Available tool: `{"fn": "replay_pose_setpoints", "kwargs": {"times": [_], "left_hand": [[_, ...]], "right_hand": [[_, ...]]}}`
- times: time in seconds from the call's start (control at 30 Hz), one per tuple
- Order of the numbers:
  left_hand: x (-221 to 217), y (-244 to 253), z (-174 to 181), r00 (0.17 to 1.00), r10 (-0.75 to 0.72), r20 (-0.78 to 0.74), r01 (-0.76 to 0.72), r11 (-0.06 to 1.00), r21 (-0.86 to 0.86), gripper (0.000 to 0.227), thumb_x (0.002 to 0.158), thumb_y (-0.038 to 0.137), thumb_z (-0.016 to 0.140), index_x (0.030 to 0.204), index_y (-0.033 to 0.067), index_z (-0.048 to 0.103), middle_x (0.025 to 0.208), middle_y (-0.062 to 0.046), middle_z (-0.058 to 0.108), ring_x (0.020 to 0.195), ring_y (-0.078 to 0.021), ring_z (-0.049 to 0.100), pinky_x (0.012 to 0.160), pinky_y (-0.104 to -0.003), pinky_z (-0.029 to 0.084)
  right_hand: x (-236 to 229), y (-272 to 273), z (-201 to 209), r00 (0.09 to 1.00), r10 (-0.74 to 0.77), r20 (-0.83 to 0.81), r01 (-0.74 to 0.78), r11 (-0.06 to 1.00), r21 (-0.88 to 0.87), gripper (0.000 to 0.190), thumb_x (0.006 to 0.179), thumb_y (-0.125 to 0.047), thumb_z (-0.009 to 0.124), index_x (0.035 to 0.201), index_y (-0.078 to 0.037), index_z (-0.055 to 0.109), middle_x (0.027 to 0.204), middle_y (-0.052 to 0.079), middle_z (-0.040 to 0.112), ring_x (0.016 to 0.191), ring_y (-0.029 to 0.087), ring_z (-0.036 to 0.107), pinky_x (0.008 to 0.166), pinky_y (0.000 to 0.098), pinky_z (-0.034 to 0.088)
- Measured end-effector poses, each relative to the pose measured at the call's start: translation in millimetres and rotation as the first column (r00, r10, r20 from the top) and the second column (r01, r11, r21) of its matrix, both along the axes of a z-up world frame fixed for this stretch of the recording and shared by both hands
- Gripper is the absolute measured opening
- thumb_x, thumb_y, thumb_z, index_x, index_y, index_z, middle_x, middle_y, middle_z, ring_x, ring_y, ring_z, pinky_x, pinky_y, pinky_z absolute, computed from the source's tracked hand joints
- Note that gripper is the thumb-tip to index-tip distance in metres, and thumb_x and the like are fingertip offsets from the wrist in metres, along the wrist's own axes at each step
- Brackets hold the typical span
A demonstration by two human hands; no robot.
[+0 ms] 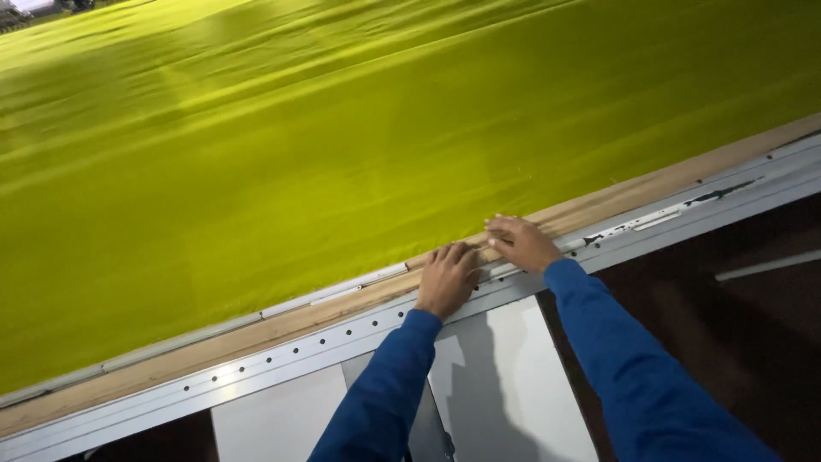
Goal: The person smooths a large yellow fabric sheet on a flatbed machine using a white cylindrical tool, pressing it along the edges and surface. The person then interacts with a touchscreen control panel to adjust settings.
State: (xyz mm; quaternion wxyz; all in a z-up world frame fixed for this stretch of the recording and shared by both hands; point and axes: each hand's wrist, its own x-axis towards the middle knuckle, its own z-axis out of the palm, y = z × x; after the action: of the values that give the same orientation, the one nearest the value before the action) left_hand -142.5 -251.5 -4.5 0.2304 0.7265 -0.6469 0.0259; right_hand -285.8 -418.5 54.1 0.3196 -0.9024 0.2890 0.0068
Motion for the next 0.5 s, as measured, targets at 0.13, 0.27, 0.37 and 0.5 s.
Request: {"fn": "replay_pose_setpoints", "kwargs": {"times": [0.13,0.27,0.37,0.5], "left_hand": [[2,-10,-17,0.999,0.024,0.028,-0.024,0.999,-0.023,0.019,0.086,0.034,0.078,0.095,0.0196,0.071,0.106,0.0,0.06,0.104,-0.0228,0.062,0.086,-0.039,0.05],[3,-16,0,0.989,0.129,0.075,-0.125,0.99,-0.058,0.009,0.095,0.022,0.063,0.096,0.0155,0.058,0.093,-0.005,0.059,0.092,-0.027,0.065,0.075,-0.039,0.05],[6,-20,10,0.983,0.184,0.017,-0.183,0.982,-0.054,0.009,0.099,0.023,0.058,0.1,0.0154,0.053,0.09,-0.006,0.061,0.09,-0.0285,0.068,0.076,-0.041,0.051],[-3,-11,31,0.983,0.16,0.088,-0.144,0.976,-0.163,0.011,0.102,0.024,0.062,0.102,0.0161,0.055,0.092,-0.006,0.06,0.09,-0.027,0.066,0.076,-0.039,0.05]], "right_hand": [[-20,-6,-2,1.0,-0.007,-0.025,0.004,0.995,-0.103,0.031,0.102,-0.03,0.066,0.131,-0.019,0.068,0.145,-0.001,0.064,0.151,0.024,0.044,0.131,0.0462,0.032],[-24,-13,-19,0.98,0.192,0.052,-0.15,0.885,-0.44,0.035,0.088,-0.035,0.081,0.115,-0.017,0.068,0.118,0.002,0.06,0.124,0.027,0.059,0.108,0.0485,0.05],[-17,-29,-44,0.979,0.204,0.001,-0.15,0.724,-0.673,0.035,0.087,-0.031,0.081,0.115,-0.018,0.063,0.109,0.0,0.054,0.111,0.023,0.059,0.096,0.0426,0.051],[-15,-52,-58,0.977,0.21,-0.018,-0.124,0.504,-0.855,0.037,0.085,-0.018,0.078,0.116,-0.019,0.058,0.109,0.002,0.051,0.105,0.022,0.059,0.089,0.0385,0.051]]}}
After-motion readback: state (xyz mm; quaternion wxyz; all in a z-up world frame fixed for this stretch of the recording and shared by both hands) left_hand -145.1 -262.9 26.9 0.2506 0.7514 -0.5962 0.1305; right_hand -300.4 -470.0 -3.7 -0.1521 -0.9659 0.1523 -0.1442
